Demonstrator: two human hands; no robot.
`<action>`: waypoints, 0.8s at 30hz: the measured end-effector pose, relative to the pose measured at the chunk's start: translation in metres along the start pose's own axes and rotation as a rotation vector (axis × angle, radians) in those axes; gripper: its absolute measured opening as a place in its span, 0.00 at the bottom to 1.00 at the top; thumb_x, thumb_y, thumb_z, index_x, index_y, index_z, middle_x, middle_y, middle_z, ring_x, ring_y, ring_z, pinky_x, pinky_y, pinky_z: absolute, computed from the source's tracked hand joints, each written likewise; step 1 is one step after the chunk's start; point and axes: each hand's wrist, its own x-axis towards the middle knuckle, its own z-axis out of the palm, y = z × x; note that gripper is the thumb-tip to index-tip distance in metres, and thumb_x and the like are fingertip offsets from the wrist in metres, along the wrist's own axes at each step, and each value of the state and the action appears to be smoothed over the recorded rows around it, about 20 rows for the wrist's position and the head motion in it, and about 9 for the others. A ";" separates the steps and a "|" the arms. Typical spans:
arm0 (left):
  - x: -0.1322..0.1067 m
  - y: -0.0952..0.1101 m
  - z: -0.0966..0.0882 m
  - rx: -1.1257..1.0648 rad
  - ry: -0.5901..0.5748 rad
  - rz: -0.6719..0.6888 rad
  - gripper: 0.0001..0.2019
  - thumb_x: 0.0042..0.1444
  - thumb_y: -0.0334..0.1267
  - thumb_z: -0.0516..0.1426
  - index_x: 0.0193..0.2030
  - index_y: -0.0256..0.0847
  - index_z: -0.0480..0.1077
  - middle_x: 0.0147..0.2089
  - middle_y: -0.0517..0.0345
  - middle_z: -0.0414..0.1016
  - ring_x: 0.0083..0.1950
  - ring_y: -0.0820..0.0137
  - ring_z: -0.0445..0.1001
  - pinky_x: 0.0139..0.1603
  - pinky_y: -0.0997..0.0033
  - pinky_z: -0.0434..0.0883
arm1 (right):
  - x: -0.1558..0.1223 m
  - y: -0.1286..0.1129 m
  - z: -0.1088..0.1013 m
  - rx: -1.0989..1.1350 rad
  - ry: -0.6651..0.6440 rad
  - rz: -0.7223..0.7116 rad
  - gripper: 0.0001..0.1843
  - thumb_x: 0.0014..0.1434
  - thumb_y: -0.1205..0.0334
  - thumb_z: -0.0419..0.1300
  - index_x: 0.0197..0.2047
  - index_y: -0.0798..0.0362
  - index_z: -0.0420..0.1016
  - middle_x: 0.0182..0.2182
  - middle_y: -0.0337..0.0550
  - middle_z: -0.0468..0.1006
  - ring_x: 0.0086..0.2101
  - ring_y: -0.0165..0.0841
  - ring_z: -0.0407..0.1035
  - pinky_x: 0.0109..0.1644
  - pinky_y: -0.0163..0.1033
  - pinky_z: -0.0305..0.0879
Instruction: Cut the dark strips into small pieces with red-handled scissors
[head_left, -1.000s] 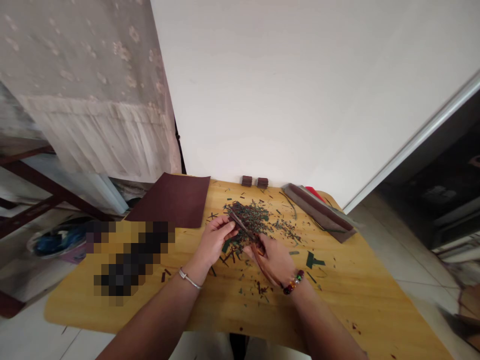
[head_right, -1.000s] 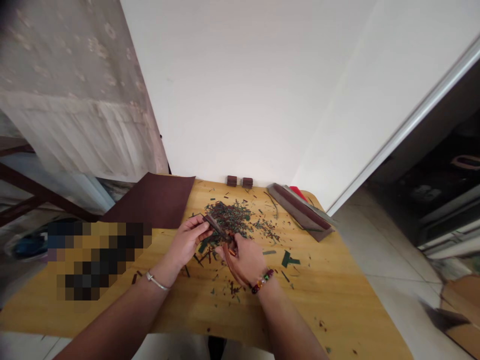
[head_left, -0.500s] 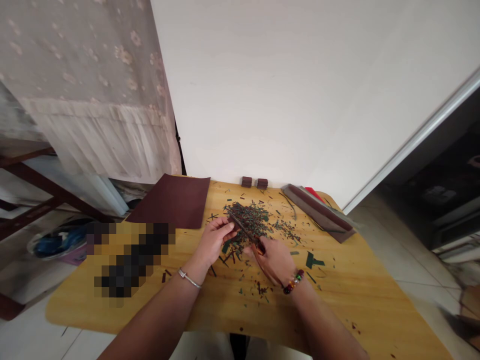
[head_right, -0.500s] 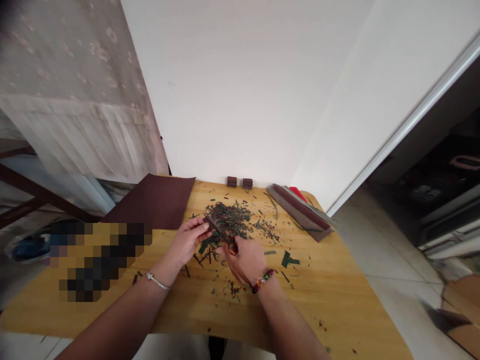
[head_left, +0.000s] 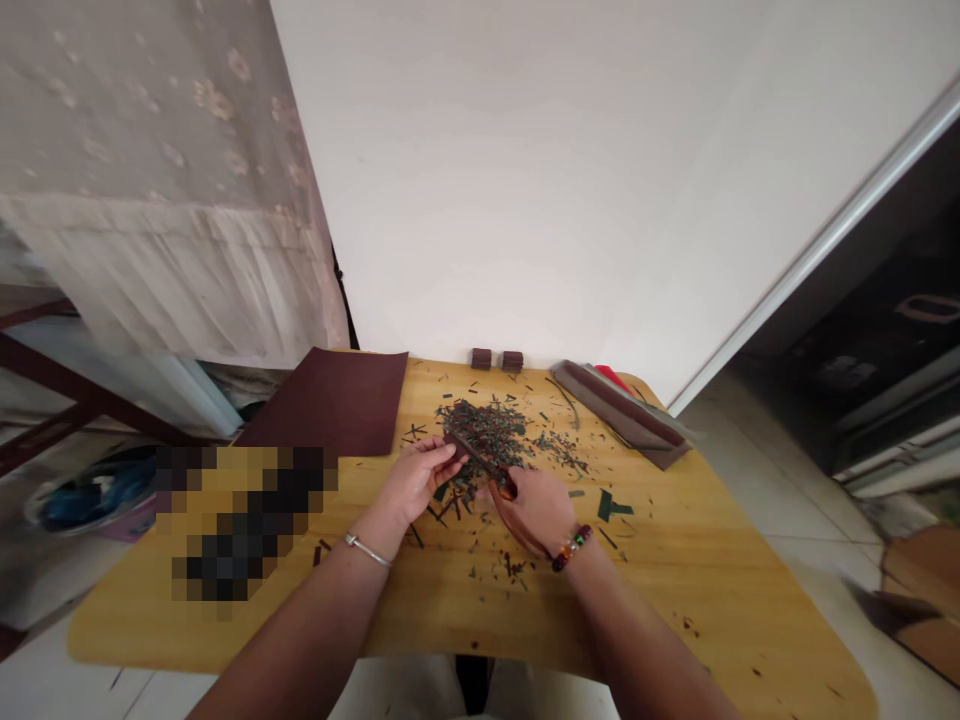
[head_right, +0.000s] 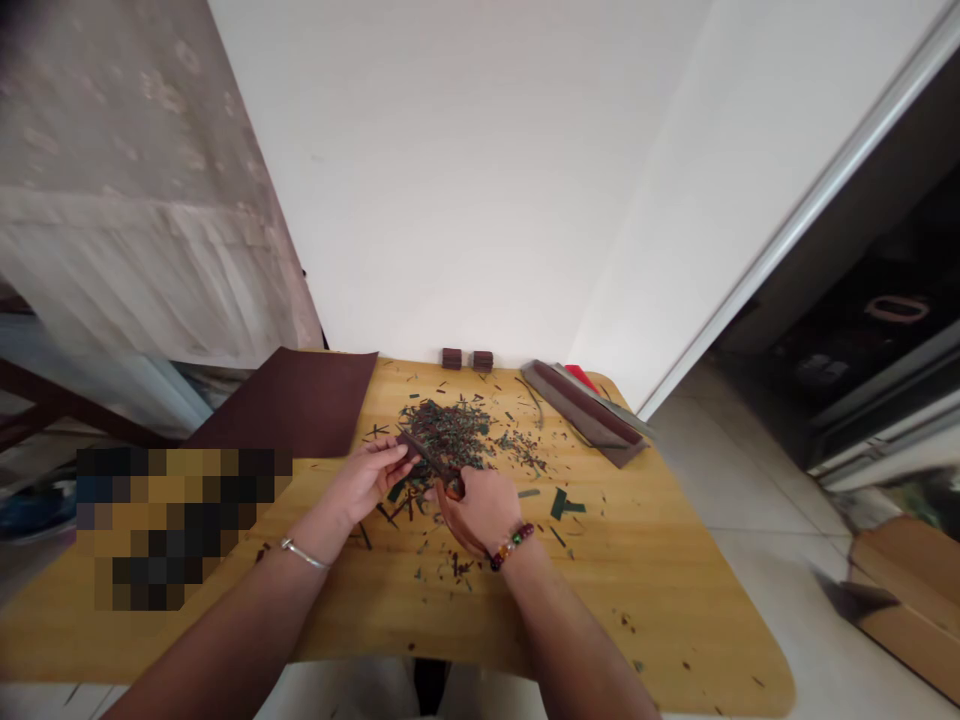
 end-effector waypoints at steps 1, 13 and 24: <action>0.000 0.000 0.000 0.001 0.004 -0.009 0.09 0.43 0.18 0.58 0.20 0.35 0.66 0.21 0.59 0.74 0.24 0.75 0.75 0.24 0.82 0.72 | 0.000 0.000 0.001 -0.006 -0.004 0.004 0.27 0.57 0.40 0.46 0.29 0.53 0.72 0.25 0.45 0.76 0.26 0.34 0.70 0.26 0.35 0.50; 0.003 0.001 -0.004 0.028 0.061 0.005 0.09 0.45 0.21 0.58 0.22 0.36 0.65 0.23 0.58 0.75 0.25 0.75 0.75 0.24 0.82 0.71 | 0.004 0.007 -0.003 -0.079 0.012 0.084 0.25 0.58 0.41 0.46 0.38 0.54 0.72 0.31 0.50 0.77 0.33 0.40 0.72 0.32 0.37 0.59; 0.000 0.000 -0.001 -0.025 0.137 0.105 0.09 0.41 0.23 0.61 0.24 0.37 0.65 0.20 0.64 0.72 0.20 0.79 0.71 0.22 0.84 0.70 | 0.004 0.014 0.002 -0.030 0.091 -0.069 0.16 0.55 0.57 0.53 0.43 0.57 0.71 0.38 0.51 0.75 0.39 0.38 0.69 0.42 0.40 0.60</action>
